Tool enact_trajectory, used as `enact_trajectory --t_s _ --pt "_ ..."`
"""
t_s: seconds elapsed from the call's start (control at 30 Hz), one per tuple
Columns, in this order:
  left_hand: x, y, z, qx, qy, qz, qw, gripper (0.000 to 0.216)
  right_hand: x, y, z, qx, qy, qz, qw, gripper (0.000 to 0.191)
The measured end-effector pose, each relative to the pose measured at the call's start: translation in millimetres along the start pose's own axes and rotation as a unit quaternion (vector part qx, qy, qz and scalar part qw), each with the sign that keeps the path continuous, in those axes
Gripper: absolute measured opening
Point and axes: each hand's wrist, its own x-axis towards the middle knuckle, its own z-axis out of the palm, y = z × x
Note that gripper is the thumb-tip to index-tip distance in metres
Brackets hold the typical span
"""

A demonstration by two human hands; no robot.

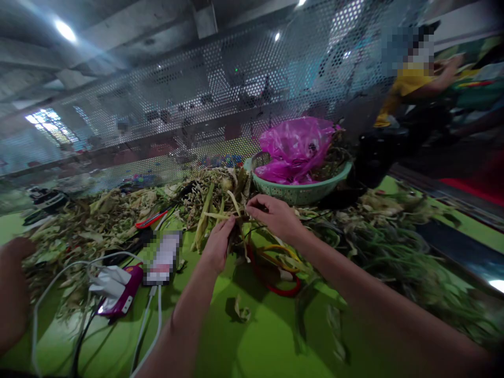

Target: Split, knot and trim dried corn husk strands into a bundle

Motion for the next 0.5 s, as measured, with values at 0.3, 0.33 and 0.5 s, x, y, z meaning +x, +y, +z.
enact_trajectory --t_s 0.3,0.33,0.5 --pt "1.5 2.3 -1.3 -0.042 0.034 0.01 0.998 0.023 1.8 13.1 5.7 -0.066 -0.082 0.019 0.994 0.016" --pt "1.9 1.7 -1.8 -0.039 0.028 0.01 0.999 0.024 2.3 12.6 5.5 -0.089 -0.073 0.005 0.993 0.015" --pt "2.0 3.0 -3.1 -0.042 0.015 -0.014 0.999 0.027 2.5 9.6 1.6 -0.182 -0.041 -0.029 0.982 0.013"
